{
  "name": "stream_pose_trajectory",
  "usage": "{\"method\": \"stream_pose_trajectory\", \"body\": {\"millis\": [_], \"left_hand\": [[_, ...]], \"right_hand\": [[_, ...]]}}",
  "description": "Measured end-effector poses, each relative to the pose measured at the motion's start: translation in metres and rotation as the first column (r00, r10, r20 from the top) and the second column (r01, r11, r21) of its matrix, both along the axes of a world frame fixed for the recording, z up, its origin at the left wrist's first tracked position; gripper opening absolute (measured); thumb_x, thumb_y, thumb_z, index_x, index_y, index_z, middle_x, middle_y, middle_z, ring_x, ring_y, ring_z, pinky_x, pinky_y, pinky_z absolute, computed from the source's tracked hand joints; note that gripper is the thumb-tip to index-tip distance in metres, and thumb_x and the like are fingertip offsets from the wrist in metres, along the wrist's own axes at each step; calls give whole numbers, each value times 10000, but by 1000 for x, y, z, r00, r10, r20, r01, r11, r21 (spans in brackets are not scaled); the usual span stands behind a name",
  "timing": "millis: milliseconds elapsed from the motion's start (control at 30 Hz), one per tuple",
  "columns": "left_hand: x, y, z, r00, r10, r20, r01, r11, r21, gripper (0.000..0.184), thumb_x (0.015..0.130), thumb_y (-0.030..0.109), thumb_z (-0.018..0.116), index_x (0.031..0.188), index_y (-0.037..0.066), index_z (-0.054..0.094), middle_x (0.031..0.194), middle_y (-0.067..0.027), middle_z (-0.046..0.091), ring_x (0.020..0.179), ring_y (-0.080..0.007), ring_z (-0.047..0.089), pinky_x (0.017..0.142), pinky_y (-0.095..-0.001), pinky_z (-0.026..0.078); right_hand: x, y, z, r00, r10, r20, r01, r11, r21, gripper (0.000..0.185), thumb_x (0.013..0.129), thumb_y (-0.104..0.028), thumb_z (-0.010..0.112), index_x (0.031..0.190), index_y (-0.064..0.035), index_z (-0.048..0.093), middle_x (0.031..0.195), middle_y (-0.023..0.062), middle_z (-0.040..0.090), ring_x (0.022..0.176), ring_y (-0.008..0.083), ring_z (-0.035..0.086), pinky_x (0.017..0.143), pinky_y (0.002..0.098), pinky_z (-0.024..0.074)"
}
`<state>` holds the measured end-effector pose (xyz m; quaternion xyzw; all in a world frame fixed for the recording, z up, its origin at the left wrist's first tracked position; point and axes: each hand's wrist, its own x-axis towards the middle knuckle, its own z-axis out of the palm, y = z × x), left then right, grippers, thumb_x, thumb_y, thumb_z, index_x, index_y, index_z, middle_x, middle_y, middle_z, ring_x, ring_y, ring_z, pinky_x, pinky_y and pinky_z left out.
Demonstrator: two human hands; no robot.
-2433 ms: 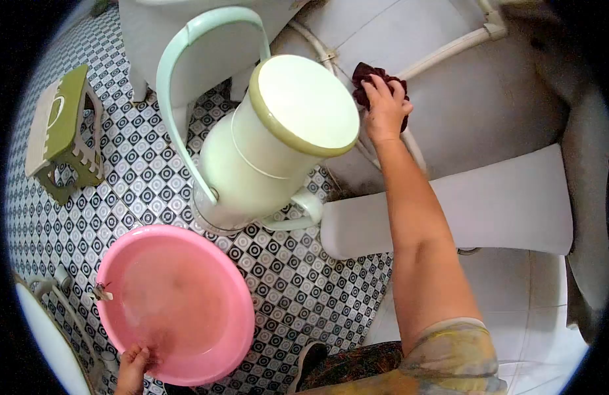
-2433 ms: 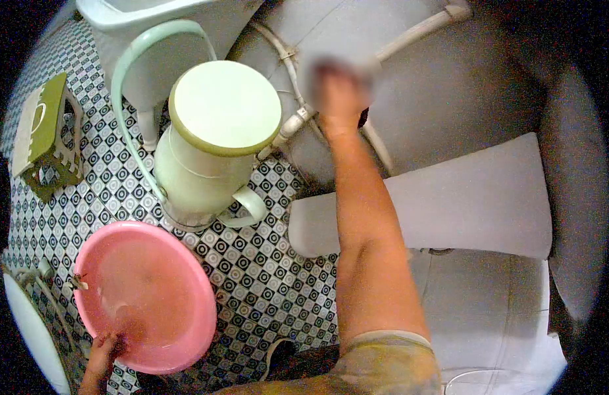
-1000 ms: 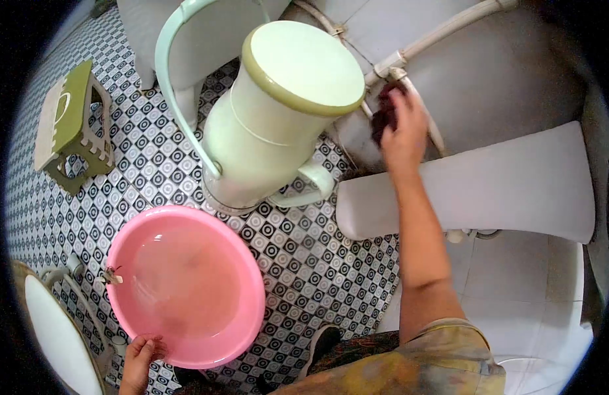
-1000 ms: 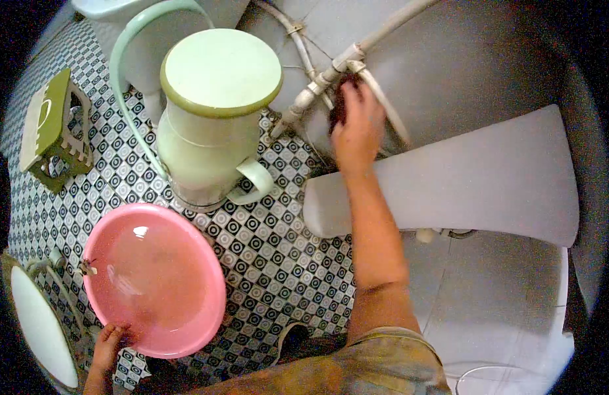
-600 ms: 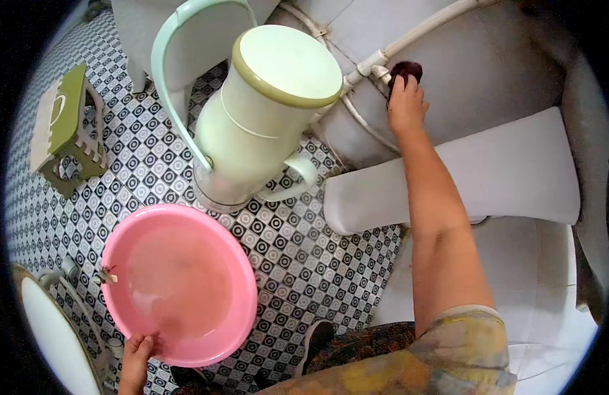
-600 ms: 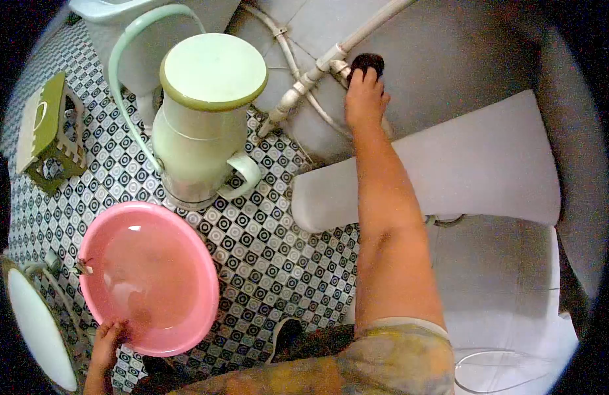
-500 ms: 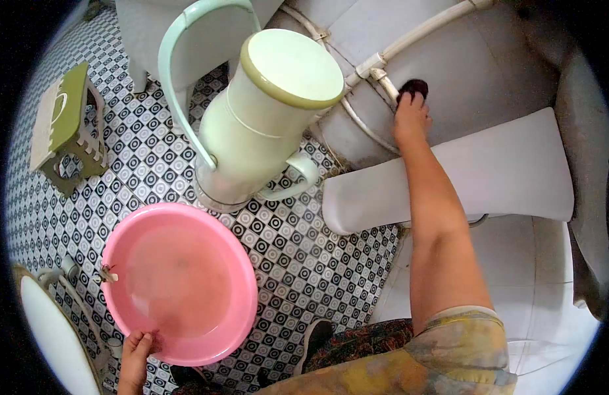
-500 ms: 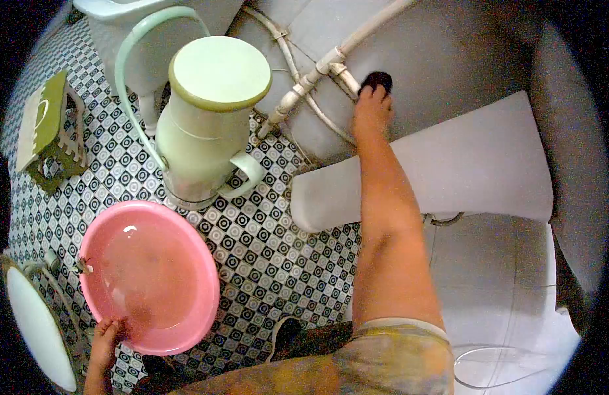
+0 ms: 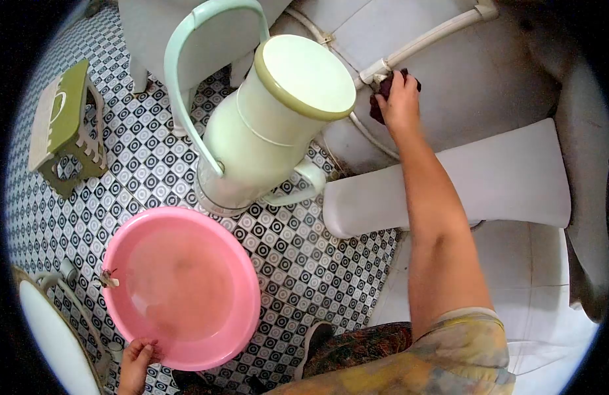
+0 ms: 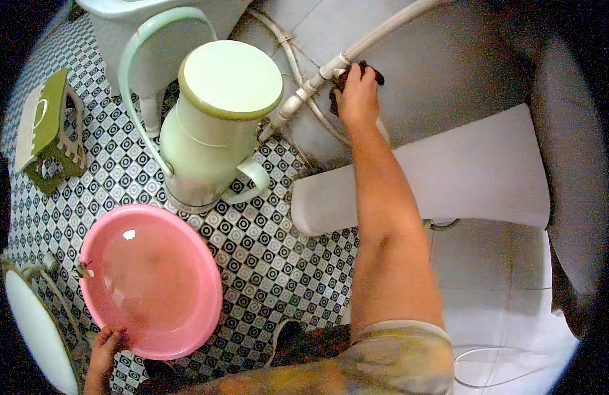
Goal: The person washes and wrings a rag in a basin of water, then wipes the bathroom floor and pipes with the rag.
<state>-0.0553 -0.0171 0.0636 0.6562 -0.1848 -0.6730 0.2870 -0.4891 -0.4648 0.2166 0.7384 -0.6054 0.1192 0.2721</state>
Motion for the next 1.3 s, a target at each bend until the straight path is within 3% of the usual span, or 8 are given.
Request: {"method": "stream_pose_trajectory", "body": {"millis": [267,533,600,733,867,967,1200,1300], "left_hand": [[-7,-2,-16,998,-31,49,31,1000,0,219,819,144,495,959,-12,560,828,-62,588,732,-151,543,672,-263,444],[13,7,-4,999,-2,43,2,1000,-11,220,833,121,469,980,-24,546,835,-80,591,736,-172,564,678,-269,463],[15,21,-12,989,122,-78,-125,992,-26,218,847,127,461,990,-26,523,838,-92,589,775,-197,578,692,-307,484],[20,30,-17,984,121,-133,-116,992,40,207,848,145,475,956,-27,513,851,-109,584,730,-226,592,688,-324,492],[17,16,-11,996,-8,-86,12,999,46,194,828,126,486,942,-25,526,838,-100,586,710,-209,587,680,-303,482],[6,5,-1,992,118,-50,-115,992,54,181,818,111,485,932,-18,540,822,-80,584,714,-185,574,663,-287,476],[1,0,-7,997,60,-54,-59,998,28,195,827,126,480,959,-2,546,785,-57,572,681,-153,549,648,-274,469],[-1,-3,-4,996,76,-43,-75,996,38,192,825,122,482,957,-2,547,762,-52,566,669,-145,544,629,-264,460]], "right_hand": [[-6,-11,7,954,-265,-139,273,961,40,358,715,-280,649,986,-106,492,997,119,493,938,285,507,726,397,462],[-51,18,5,911,-385,-150,397,916,61,425,693,-265,667,1025,-70,484,1009,165,489,931,314,513,776,404,445],[-47,23,13,784,-586,-204,618,763,186,440,684,-249,668,1029,-53,477,1020,179,481,951,325,502,797,407,438],[-16,28,25,882,-442,-162,466,870,162,420,696,-194,665,1030,-29,469,1024,185,482,959,338,500,792,414,442],[13,-3,15,994,-69,-80,71,997,18,410,679,-228,685,971,-40,466,1005,165,479,952,331,486,797,418,434],[12,-17,7,978,-178,-107,175,984,-34,430,667,-241,697,986,-70,465,990,147,493,948,314,496,778,427,440],[-20,-4,20,930,-293,-223,328,934,139,470,690,-352,666,1015,-80,463,967,122,522,932,289,531,756,451,423],[-36,8,30,828,-430,-361,522,826,213,509,694,-407,650,1057,-87,493,1032,129,536,978,283,522,793,464,406]]}}
